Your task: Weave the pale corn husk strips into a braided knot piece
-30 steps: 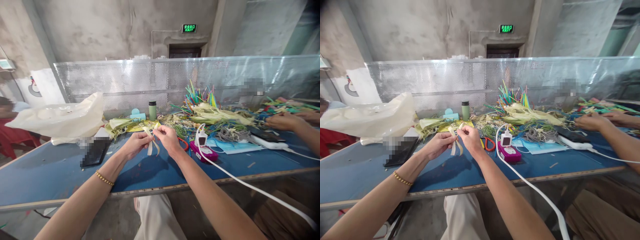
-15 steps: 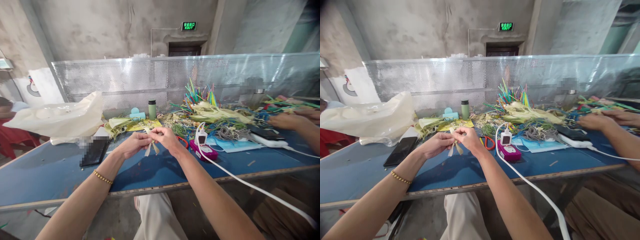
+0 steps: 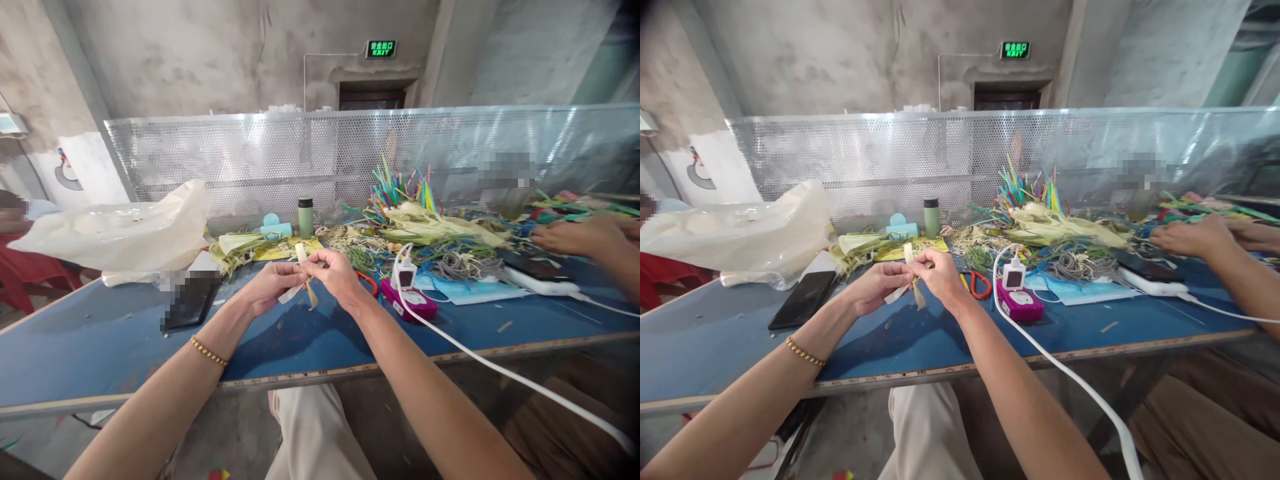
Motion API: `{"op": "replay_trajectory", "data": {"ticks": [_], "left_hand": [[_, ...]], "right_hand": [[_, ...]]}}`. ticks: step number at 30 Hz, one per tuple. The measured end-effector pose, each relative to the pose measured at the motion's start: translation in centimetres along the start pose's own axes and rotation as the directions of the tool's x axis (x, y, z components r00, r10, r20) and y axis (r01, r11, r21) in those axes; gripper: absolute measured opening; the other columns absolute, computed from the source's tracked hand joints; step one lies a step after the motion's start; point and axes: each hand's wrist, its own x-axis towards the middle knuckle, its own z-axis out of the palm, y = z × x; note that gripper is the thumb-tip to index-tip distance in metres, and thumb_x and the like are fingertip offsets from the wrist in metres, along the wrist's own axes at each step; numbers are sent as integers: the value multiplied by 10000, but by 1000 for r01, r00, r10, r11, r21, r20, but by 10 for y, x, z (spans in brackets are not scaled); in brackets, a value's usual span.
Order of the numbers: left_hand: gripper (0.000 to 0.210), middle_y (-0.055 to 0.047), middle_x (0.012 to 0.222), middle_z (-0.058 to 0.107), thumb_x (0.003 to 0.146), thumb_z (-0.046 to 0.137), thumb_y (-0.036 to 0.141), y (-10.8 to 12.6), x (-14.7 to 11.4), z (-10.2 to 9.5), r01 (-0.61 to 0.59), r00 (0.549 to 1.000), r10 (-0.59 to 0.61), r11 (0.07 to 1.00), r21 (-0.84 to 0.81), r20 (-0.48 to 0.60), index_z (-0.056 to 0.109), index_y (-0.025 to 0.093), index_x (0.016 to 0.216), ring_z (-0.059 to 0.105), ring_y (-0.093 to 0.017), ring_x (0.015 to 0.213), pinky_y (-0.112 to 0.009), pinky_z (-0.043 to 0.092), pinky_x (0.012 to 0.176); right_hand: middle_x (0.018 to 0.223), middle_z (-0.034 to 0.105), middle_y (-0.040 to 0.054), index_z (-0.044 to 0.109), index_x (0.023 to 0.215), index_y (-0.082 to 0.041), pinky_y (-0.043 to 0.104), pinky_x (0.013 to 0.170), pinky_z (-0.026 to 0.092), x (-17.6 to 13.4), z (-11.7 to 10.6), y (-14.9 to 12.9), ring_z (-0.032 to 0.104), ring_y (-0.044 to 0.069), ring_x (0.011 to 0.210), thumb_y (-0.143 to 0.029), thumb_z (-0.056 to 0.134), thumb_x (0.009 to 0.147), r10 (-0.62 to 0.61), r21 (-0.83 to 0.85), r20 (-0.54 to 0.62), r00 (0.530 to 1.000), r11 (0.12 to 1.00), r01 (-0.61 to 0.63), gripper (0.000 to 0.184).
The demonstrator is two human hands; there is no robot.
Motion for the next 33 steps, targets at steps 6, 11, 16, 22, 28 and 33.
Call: {"op": "replay_trajectory", "data": {"ticks": [6,11,16,22,28,33], "left_hand": [[253,-40,649,674,582,869,217,-1,0,-3,60,998,-60,998,4,13,734,89,753,588,-96,572,-214,435,561],[218,-36,621,659,587,863,212,2,-2,-1,99,995,-99,995,6,23,720,95,704,566,-93,542,-218,408,526],[213,-21,594,636,586,862,209,1,-3,0,114,993,-115,993,18,31,705,98,679,537,-81,507,-209,375,491],[236,-41,652,662,601,861,229,0,-1,1,11,999,-11,1000,-12,34,709,86,712,581,-92,581,-204,423,563],[225,-58,690,681,597,846,166,4,5,-2,-125,984,107,985,-122,-144,712,79,756,596,-105,607,-212,454,597],[198,-47,662,667,588,832,144,3,8,-4,-176,968,148,977,-123,-203,703,87,728,592,-109,602,-222,448,605]], "right_hand": [[655,596,-11,635,681,-163,258,608,394,0,2,3,494,120,608,-326,666,730,-53,-55,6,999,997,53,173],[649,587,-10,622,663,-164,257,606,394,-1,4,1,492,122,614,-306,649,725,-54,-65,-3,999,996,53,157],[645,584,-5,611,659,-162,247,590,391,-2,5,1,495,123,618,-311,638,724,-59,-51,-6,998,997,59,164],[683,616,12,619,711,-165,262,627,420,4,2,7,538,141,640,-380,620,773,-56,-103,-52,997,993,50,224],[755,668,60,633,774,-163,290,675,439,9,-6,10,585,179,703,-464,568,832,-124,-294,-301,945,955,32,313],[674,667,19,672,734,-167,260,601,410,4,-2,7,573,152,622,-325,598,813,-93,-297,39,995,950,100,191]]}}
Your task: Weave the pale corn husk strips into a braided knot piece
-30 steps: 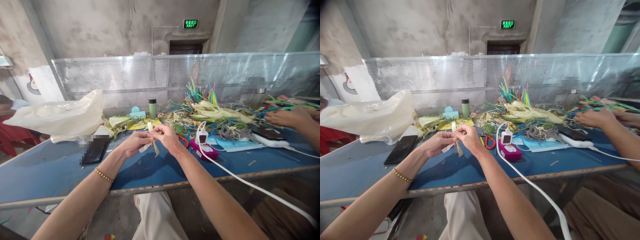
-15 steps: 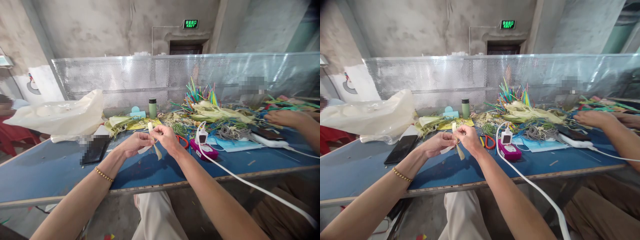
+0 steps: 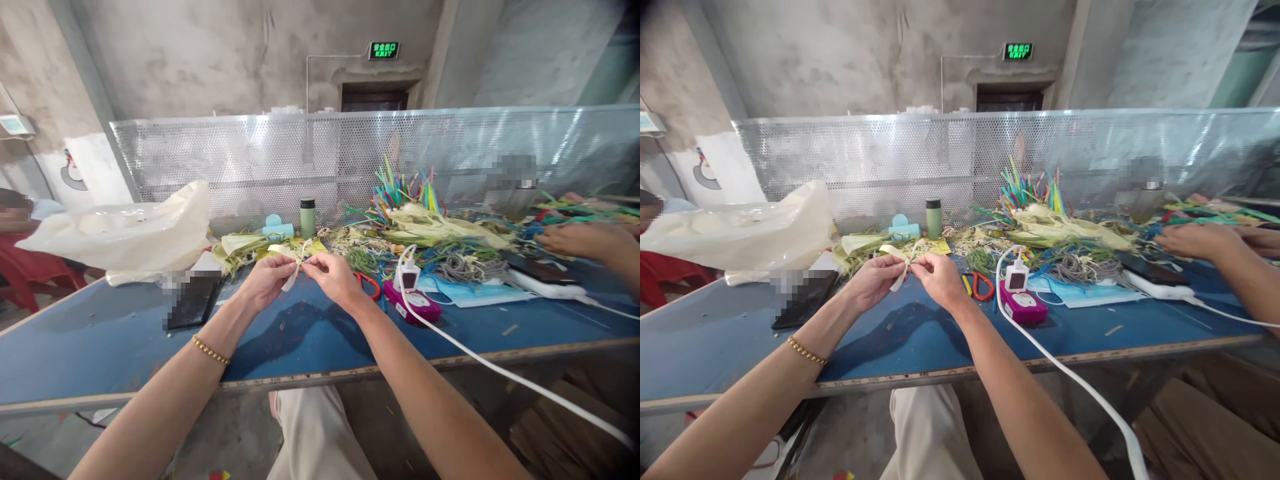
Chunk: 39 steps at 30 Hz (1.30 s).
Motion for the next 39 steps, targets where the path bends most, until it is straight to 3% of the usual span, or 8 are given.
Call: {"op": "replay_trajectory", "data": {"ticks": [6,10,14,18,24,39], "left_hand": [[265,-70,655,666,630,831,307,-1,-1,1,-33,996,19,986,161,83,721,81,715,555,-114,577,-239,399,566],[296,-43,572,626,610,838,357,-4,1,-1,-126,992,118,939,321,45,709,92,636,493,-99,527,-235,342,516],[308,-30,530,591,679,776,380,-5,1,1,-156,987,159,887,435,31,674,110,570,455,-95,498,-240,302,486],[311,-11,504,557,690,755,371,-8,0,4,-170,984,179,894,413,18,635,126,542,433,-83,481,-232,284,475],[337,-5,476,531,666,776,414,-11,2,4,-105,993,117,937,333,-16,633,124,571,329,-55,399,-240,172,416],[324,-43,546,589,604,836,372,-8,2,1,-75,997,68,970,232,37,666,100,561,481,-94,517,-234,310,496]], "right_hand": [[694,687,21,665,739,-178,256,612,424,-1,1,-1,599,152,635,-222,587,792,-36,-44,-42,998,998,34,104],[739,712,35,678,752,-186,267,644,432,-3,1,-2,629,171,685,-226,607,795,-64,-136,-44,997,989,57,92],[741,715,39,666,750,-189,274,660,433,-4,2,-4,634,179,700,-234,599,817,-70,-167,-38,997,984,63,105],[726,707,34,638,722,-195,271,651,426,-4,3,-4,626,175,688,-222,595,823,-61,-184,-29,998,981,54,113],[737,706,41,636,739,-189,275,650,415,-3,3,-4,619,175,684,-212,586,830,-65,-214,-26,998,975,58,106],[639,644,19,589,650,-185,265,612,378,-4,1,-2,556,152,621,-222,575,813,-49,-212,-38,998,977,40,168]]}}
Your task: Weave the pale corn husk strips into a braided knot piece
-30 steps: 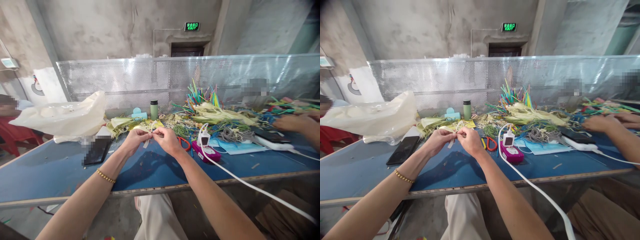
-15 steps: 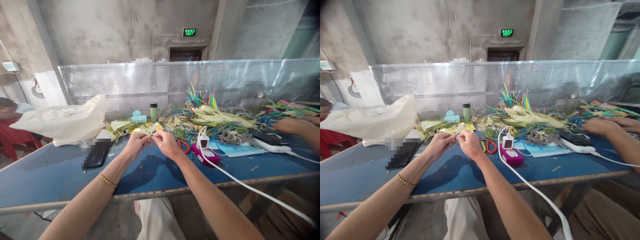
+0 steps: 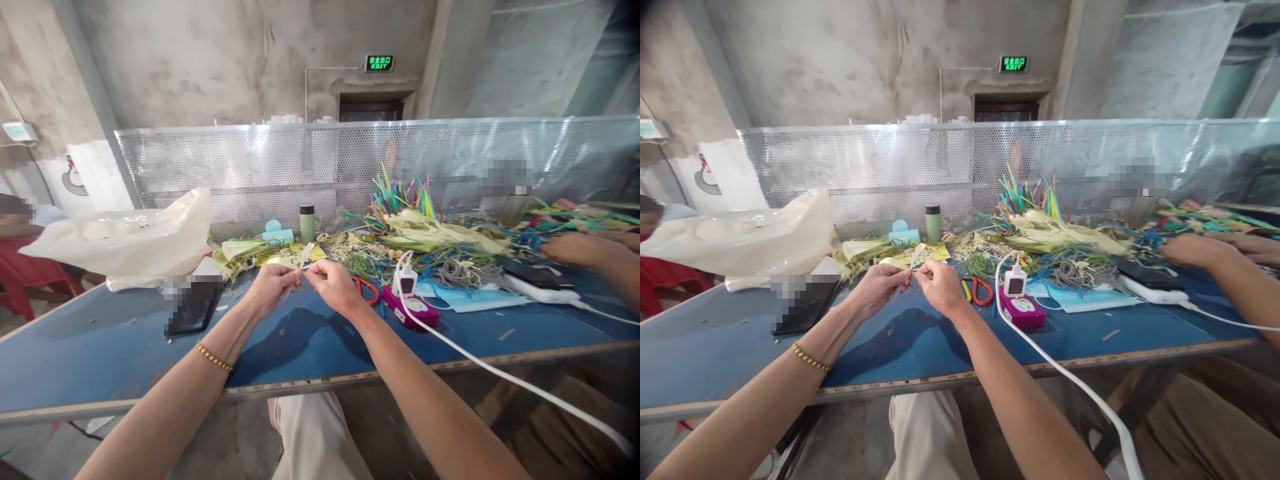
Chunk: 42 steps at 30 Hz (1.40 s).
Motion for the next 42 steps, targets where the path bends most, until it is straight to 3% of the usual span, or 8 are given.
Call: {"op": "replay_trajectory", "data": {"ticks": [3,5,9,12,17,23,28,42], "left_hand": [[349,-64,587,628,644,816,411,3,-1,-1,31,999,-29,998,-55,38,689,88,607,526,-108,547,-236,361,530],[357,-68,585,635,652,813,417,3,-2,-1,38,998,-34,995,-91,46,692,83,615,539,-112,548,-238,383,544],[324,-76,601,654,616,848,359,1,-2,2,67,996,-59,990,-121,66,700,71,635,554,-110,551,-233,399,550],[313,-91,658,683,639,840,353,2,-5,4,96,990,-80,986,-137,120,710,71,676,584,-119,577,-236,428,575],[393,-104,703,707,715,767,470,4,-6,5,120,982,-98,984,-129,160,725,80,744,611,-140,569,-262,458,582],[321,-78,649,697,566,882,304,-2,-3,6,95,991,-78,983,-159,110,742,84,752,593,-130,569,-248,426,564],[299,-70,647,690,549,886,270,-2,-3,9,101,992,-84,976,-192,95,747,91,744,591,-127,588,-246,410,573],[287,-70,629,661,657,818,358,3,-8,7,89,986,-74,992,-93,149,734,90,714,553,-123,574,-258,391,564]], "right_hand": [[658,649,22,608,666,-177,269,609,386,1,0,2,556,153,631,-226,582,795,4,35,-21,1000,999,-3,140],[631,628,16,615,688,-172,266,576,393,2,1,2,546,147,591,-298,588,809,68,167,6,998,984,-68,176],[576,568,-4,602,700,-164,248,481,363,4,3,4,478,116,497,-499,619,789,232,456,65,971,858,-235,348],[585,574,-4,587,677,-163,239,489,362,4,4,3,477,108,512,-459,660,756,213,514,33,976,834,-200,315],[580,569,-4,554,639,-168,235,502,351,3,4,2,484,111,533,-393,629,773,161,438,-45,986,890,-125,272],[558,527,-19,536,640,-177,233,502,311,3,4,3,443,108,522,-367,579,799,87,259,-89,992,964,-61,251],[537,485,-28,474,614,-192,241,515,294,2,4,1,416,108,512,-351,552,806,88,159,-146,985,985,-65,261],[518,431,-39,461,595,-199,250,513,295,4,3,6,381,113,505,-363,571,816,106,190,-188,976,979,-70,296]]}}
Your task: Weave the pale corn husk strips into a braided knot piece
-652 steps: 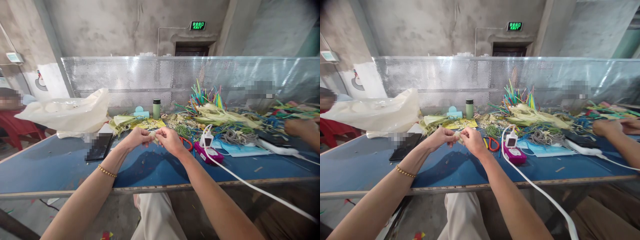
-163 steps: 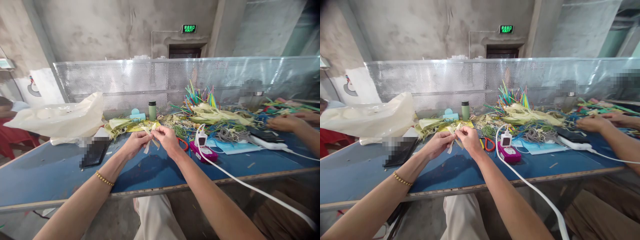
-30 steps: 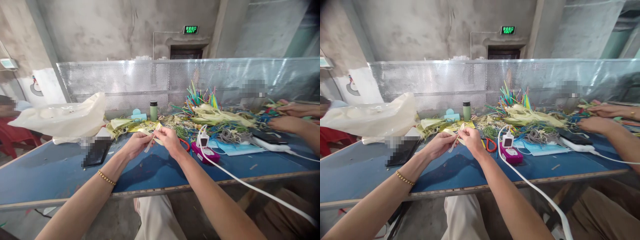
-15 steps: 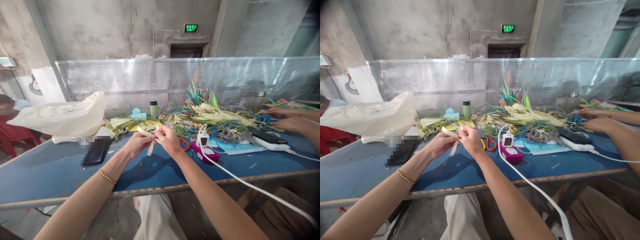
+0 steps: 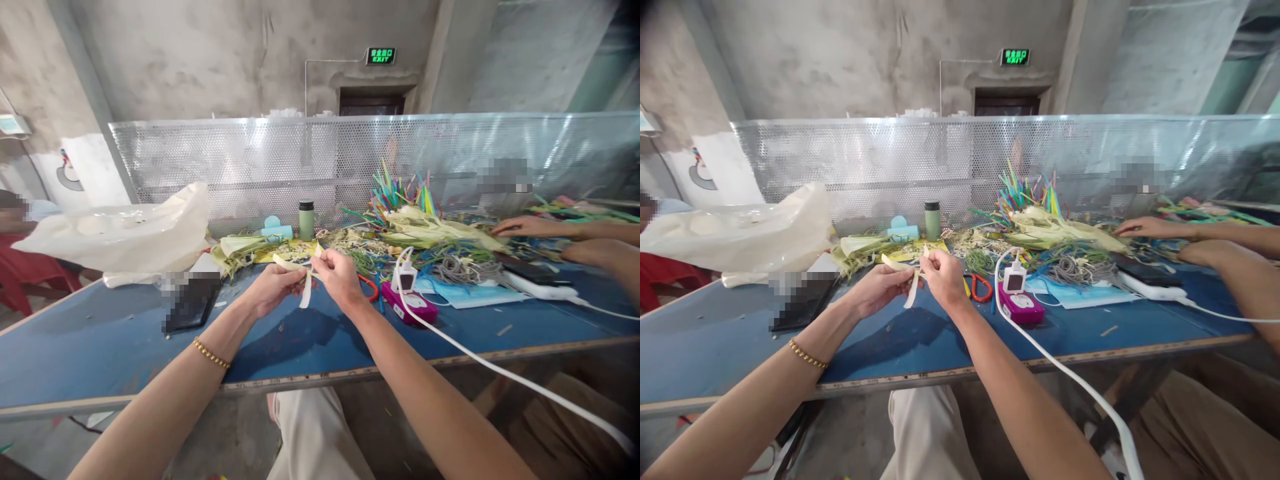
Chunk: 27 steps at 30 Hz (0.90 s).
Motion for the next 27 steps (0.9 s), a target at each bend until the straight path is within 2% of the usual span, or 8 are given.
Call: {"op": "replay_trajectory", "data": {"ticks": [3,5,7,10,12,17,21,27], "left_hand": [[261,-35,609,636,622,833,322,0,3,-4,-84,992,84,996,4,-98,720,98,689,498,-94,509,-250,365,526],[279,-25,644,646,585,846,315,-1,5,-7,-126,967,121,992,-7,-223,722,103,717,481,-81,484,-246,346,505],[298,-17,669,648,582,843,325,-3,7,-9,-150,945,143,989,-2,-293,724,108,749,473,-73,474,-239,319,490],[289,-2,641,620,623,820,351,-5,8,-9,-189,941,189,982,27,-280,720,115,755,458,-67,479,-232,289,483],[280,4,607,602,633,818,354,-6,8,-8,-198,949,198,980,22,-246,716,120,746,457,-71,486,-233,292,486],[281,-14,593,612,595,848,318,-10,10,-6,-168,969,163,986,-13,-185,702,104,705,477,-83,512,-245,332,512],[285,-5,603,618,554,865,280,-12,13,-8,-211,952,205,977,-4,-227,687,110,696,478,-81,511,-242,348,511],[267,9,562,585,588,843,287,-10,12,-7,-221,947,223,975,35,-232,652,110,646,460,-68,483,-227,323,488]], "right_hand": [[622,548,3,545,680,-189,268,601,360,1,-5,-2,471,141,593,-355,537,861,-132,-138,-128,983,984,114,246],[755,614,50,594,762,-182,292,703,388,0,-7,-4,526,173,725,-342,506,890,-274,-279,-234,933,938,205,223],[765,618,67,597,733,-180,299,721,385,-2,-7,-5,527,184,752,-344,482,910,-341,-361,-210,916,898,251,267],[620,581,27,572,635,-187,269,605,353,-5,-1,-7,484,150,604,-339,506,900,-218,-274,42,975,936,221,313],[588,579,3,582,638,-187,253,568,338,-6,2,-7,473,133,561,-288,548,862,-136,-190,158,978,968,166,248],[623,603,8,574,656,-185,247,589,354,-7,5,-6,499,130,580,-231,545,839,-121,-185,171,978,971,152,191],[667,624,20,568,712,-184,249,626,382,-9,7,-6,534,138,623,-202,523,837,-152,-192,176,973,964,186,134],[619,609,3,544,636,-189,244,586,364,-10,8,-7,520,134,592,-216,553,810,-45,-135,262,964,987,82,177]]}}
